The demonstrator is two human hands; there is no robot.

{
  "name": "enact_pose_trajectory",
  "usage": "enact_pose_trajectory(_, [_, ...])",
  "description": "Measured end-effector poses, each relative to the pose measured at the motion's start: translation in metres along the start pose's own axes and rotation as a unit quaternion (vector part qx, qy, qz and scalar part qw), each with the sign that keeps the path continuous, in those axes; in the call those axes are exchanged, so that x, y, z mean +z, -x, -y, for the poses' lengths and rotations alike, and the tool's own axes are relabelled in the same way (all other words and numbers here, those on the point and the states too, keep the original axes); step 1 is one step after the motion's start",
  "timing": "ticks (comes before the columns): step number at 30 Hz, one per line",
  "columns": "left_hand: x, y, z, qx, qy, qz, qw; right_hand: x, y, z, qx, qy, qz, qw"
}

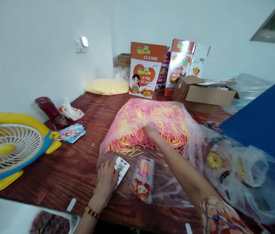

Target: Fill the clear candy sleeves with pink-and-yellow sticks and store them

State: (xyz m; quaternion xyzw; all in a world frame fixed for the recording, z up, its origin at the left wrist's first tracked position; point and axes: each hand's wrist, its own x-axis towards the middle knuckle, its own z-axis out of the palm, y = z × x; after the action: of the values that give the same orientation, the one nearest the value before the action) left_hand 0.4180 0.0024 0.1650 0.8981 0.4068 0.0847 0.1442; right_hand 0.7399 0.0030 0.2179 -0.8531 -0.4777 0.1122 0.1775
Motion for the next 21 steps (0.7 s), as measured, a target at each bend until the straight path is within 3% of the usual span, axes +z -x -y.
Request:
enact_pose_trajectory(5, [0.0,0.002,-0.004,-0.018,-0.002,-0.02,1.0,-0.009,0.001,-0.017,0.027,-0.055,0.04,0.997])
enact_pose_trajectory(11, [0.002,0.006,-0.009,-0.004,0.025,-0.075,0.997,-0.005,0.046,-0.047,0.058,-0.168,0.057,0.982])
enact_pose_trajectory(16, [0.005,-0.007,-0.002,-0.012,0.119,-0.1,0.988,0.007,0.088,-0.062,0.072,-0.297,0.061,0.95])
enact_pose_trajectory(21, [-0.002,-0.014,-0.003,-0.022,0.171,-0.099,0.98,0.026,0.108,-0.064,0.086,-0.407,0.039,0.908])
